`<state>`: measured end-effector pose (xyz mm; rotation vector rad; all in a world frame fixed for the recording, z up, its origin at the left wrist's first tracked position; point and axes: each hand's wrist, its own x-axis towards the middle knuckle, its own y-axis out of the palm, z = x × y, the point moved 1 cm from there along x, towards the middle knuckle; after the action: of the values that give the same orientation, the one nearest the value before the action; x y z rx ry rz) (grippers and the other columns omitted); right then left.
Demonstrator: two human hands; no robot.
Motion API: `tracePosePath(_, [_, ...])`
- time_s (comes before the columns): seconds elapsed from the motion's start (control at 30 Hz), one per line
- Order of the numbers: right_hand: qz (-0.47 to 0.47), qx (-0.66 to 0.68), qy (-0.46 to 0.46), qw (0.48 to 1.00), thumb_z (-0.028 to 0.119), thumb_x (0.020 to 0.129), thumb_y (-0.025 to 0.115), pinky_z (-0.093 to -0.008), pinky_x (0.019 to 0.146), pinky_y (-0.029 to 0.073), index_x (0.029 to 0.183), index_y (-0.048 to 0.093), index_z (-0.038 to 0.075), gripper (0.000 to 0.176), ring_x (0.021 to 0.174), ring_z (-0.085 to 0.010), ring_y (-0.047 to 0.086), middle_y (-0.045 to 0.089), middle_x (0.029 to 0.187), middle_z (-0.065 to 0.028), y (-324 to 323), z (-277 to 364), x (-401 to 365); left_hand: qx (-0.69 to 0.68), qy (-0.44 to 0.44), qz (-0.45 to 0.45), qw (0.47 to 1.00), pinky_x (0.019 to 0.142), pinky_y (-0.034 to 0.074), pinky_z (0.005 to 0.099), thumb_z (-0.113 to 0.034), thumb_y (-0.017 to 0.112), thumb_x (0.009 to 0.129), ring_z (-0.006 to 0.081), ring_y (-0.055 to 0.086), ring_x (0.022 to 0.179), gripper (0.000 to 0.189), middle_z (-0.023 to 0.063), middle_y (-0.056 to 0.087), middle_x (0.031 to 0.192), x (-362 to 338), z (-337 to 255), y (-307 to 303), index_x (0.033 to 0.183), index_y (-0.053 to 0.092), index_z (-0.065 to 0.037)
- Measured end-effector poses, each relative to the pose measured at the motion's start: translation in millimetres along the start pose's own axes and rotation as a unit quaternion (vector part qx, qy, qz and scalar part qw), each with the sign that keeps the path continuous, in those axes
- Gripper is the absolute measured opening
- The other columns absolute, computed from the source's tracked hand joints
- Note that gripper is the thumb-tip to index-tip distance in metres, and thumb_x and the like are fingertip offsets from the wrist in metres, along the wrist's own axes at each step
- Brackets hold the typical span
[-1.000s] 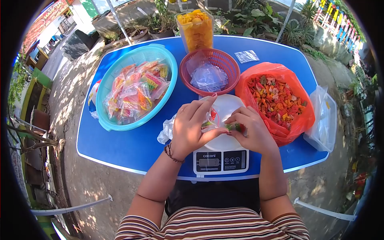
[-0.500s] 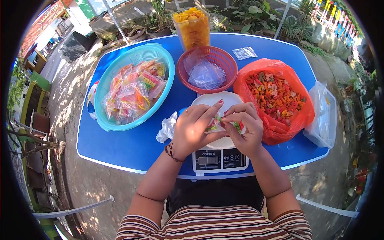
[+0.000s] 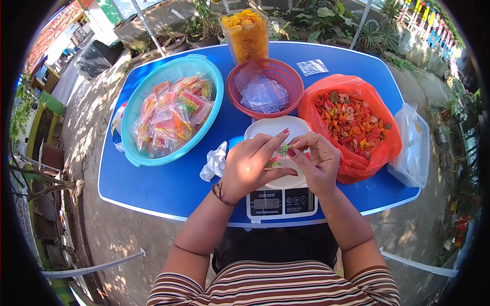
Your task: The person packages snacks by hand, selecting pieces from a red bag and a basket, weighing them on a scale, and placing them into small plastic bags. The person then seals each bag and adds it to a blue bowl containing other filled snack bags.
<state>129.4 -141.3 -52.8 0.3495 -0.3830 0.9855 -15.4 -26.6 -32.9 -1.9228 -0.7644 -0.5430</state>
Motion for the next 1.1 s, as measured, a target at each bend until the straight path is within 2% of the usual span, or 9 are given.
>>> tracePosePath(0.2, [0.039, -0.156, -0.054, 0.985, -0.001, 0.084, 0.071, -0.0289, 0.072, 0.046, 0.103, 0.07, 0.001, 0.019, 0.082, -0.0147, 0.06, 0.071, 0.094, -0.0068, -3, 9, 5, 0.015, 0.005, -0.015, 1.0, 0.06, 0.051, 0.0343, -0.041, 0.087, 0.068, 0.0218, 0.064, 0.069, 0.075, 0.0056, 0.064, 0.088, -1, 2, 0, 0.131, 0.065, -0.006])
tracePosePath(0.3, [0.091, -0.157, -0.081, 0.98, -0.001, 0.082, 0.07, -0.0299, 0.072, 0.046, 0.102, 0.071, 0.002, 0.02, 0.081, -0.0169, 0.06, 0.07, 0.092, -0.0068, -10, 7, 9, 0.024, 0.017, -0.032, 0.999, 0.06, 0.051, 0.0346, -0.04, 0.087, 0.068, 0.0221, 0.064, 0.068, 0.074, 0.006, 0.064, 0.087, 1, 4, -2, 0.131, 0.065, -0.006])
tracePosePath(0.4, [0.008, -0.113, -0.096, 0.989, 0.0, 0.082, 0.07, -0.0309, 0.073, 0.046, 0.1, 0.071, 0.003, 0.018, 0.081, -0.0177, 0.061, 0.07, 0.091, -0.0066, -3, 5, 5, 0.023, 0.023, -0.031, 0.999, 0.061, 0.052, 0.0351, -0.038, 0.087, 0.069, 0.0225, 0.064, 0.068, 0.074, 0.0067, 0.063, 0.087, 1, 3, -1, 0.132, 0.065, -0.006])
tracePosePath(0.6, [0.054, -0.206, -0.171, 0.962, 0.001, 0.081, 0.073, -0.031, 0.076, 0.046, 0.096, 0.071, 0.004, 0.015, 0.077, -0.0174, 0.06, 0.072, 0.094, -0.0064, -2, 8, 11, 0.029, 0.006, -0.028, 0.999, 0.063, 0.054, 0.0346, -0.038, 0.089, 0.067, 0.0229, 0.065, 0.072, 0.076, 0.0078, 0.065, 0.088, 0, 5, -2, 0.132, 0.065, -0.007])
tracePosePath(0.7, [0.005, -0.152, -0.056, 0.987, 0.001, 0.08, 0.074, -0.0329, 0.079, 0.046, 0.092, 0.072, 0.005, 0.013, 0.077, -0.0184, 0.06, 0.072, 0.094, -0.0056, 1, 9, 2, 0.017, 0.013, -0.036, 0.999, 0.062, 0.053, 0.0354, -0.036, 0.086, 0.07, 0.0245, 0.065, 0.071, 0.073, 0.0081, 0.063, 0.088, 1, 5, -3, 0.134, 0.064, -0.007])
tracePosePath(0.8, [0.013, -0.168, -0.073, 0.983, 0.001, 0.08, 0.073, -0.0329, 0.079, 0.046, 0.092, 0.073, 0.007, 0.014, 0.077, -0.0182, 0.059, 0.071, 0.093, -0.0041, -1, 10, 4, 0.018, 0.014, -0.032, 0.999, 0.063, 0.053, 0.0359, -0.036, 0.086, 0.07, 0.0251, 0.065, 0.071, 0.073, 0.0087, 0.063, 0.089, 1, 4, -2, 0.134, 0.064, -0.007])
tracePosePath(0.9, [0.105, -0.284, -0.206, 0.93, -0.003, 0.08, 0.07, -0.03, 0.074, 0.046, 0.097, 0.074, 0.006, 0.02, 0.077, -0.0169, 0.059, 0.069, 0.091, -0.0024, -2, 19, 14, 0.017, 0.01, -0.026, 0.999, 0.063, 0.054, 0.0354, -0.037, 0.088, 0.068, 0.0244, 0.066, 0.073, 0.076, 0.0093, 0.065, 0.09, -1, 6, 2, 0.133, 0.065, -0.007])
tracePosePath(1.0, [0.096, -0.228, -0.121, 0.961, -0.004, 0.078, 0.068, -0.0302, 0.071, 0.046, 0.101, 0.074, 0.004, 0.025, 0.074, -0.0151, 0.058, 0.066, 0.088, -0.0021, -15, 23, 21, 0.003, -0.007, -0.015, 1.0, 0.064, 0.055, 0.0347, -0.039, 0.091, 0.065, 0.0238, 0.067, 0.074, 0.078, 0.0098, 0.066, 0.091, 0, 4, 0, 0.132, 0.065, -0.006])
tracePosePath(1.1, [0.099, -0.27, 0.067, 0.955, -0.001, 0.076, 0.07, -0.0319, 0.07, 0.046, 0.104, 0.073, 0.001, 0.028, 0.071, -0.0143, 0.058, 0.064, 0.084, -0.0025, -42, 34, 24, -0.011, -0.014, -0.03, 0.999, 0.063, 0.055, 0.0369, -0.042, 0.088, 0.069, 0.0265, 0.066, 0.072, 0.078, 0.0101, 0.065, 0.09, 2, 4, -1, 0.133, 0.064, -0.006])
